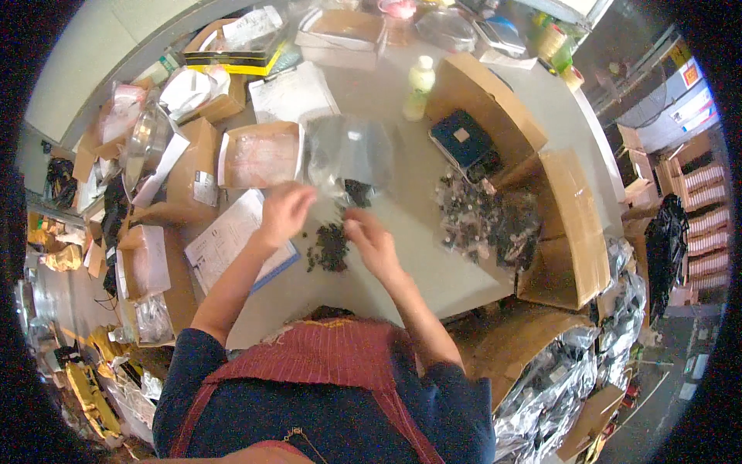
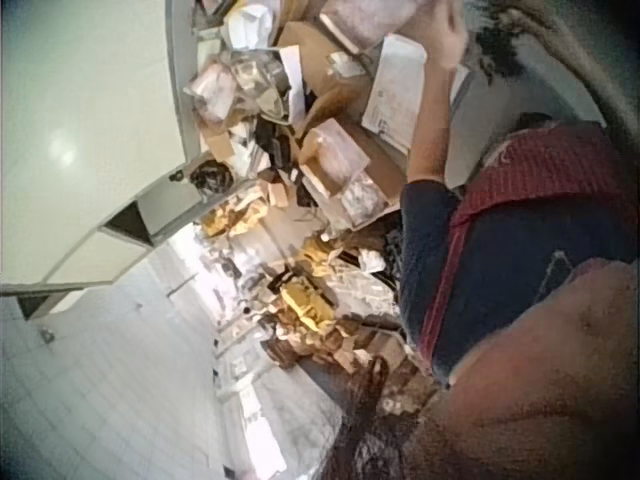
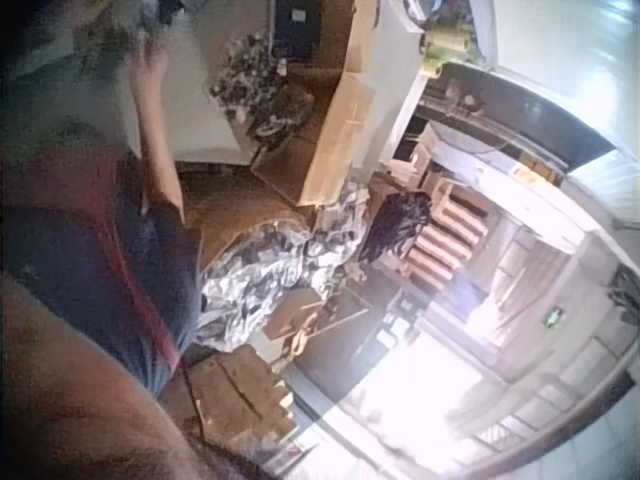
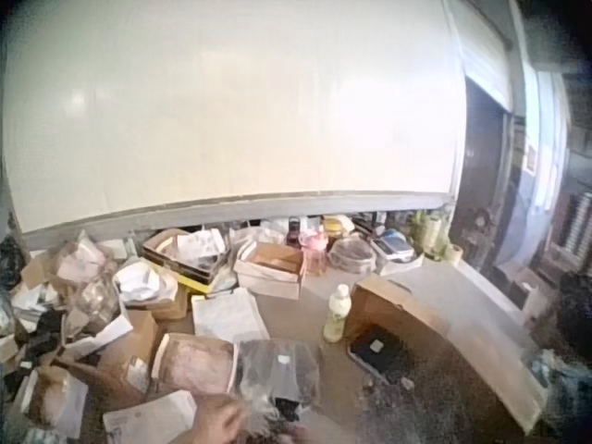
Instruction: The person sorts small black plastic components by hand, picking them up from a pile and placing them into small transparent plastic bags on a table.
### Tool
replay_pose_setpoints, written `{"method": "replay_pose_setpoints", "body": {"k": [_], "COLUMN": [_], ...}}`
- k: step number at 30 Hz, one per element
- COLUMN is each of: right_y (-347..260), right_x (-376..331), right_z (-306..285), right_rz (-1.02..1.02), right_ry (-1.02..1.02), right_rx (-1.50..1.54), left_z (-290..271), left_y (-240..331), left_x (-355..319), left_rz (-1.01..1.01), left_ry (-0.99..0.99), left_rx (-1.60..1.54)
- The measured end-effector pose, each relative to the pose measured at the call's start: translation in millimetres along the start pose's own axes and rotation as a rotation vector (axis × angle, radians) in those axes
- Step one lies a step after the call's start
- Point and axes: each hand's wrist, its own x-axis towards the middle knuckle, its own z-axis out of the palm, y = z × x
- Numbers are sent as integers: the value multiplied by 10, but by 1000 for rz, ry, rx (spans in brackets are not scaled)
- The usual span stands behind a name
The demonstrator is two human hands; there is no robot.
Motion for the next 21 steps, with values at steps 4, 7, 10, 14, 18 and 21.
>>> {"method": "replay_pose_setpoints", "body": {"k": [4,7,10,14,18,21], "right_y": [-30,56,98,167,196,147], "right_x": [59,-48,-179,-329,-408,-462], "right_z": [172,146,87,117,92,15], "right_rz": [-108,-78,-84,-105,32,109], "right_ry": [-57,6,-11,-74,-118,-163], "right_rx": [-293,-149,-156,-146,-67,-75], "left_z": [-98,-61,-107,-215,-244,-227], "left_y": [581,709,779,832,851,868], "left_x": [-474,-719,-853,-801,-830,-917], "left_rz": [129,16,-704,-806,-791,-874], "left_ry": [-92,-111,-155,-365,-405,-382], "left_rx": [-56,-108,-551,-1040,-845,-830]}}
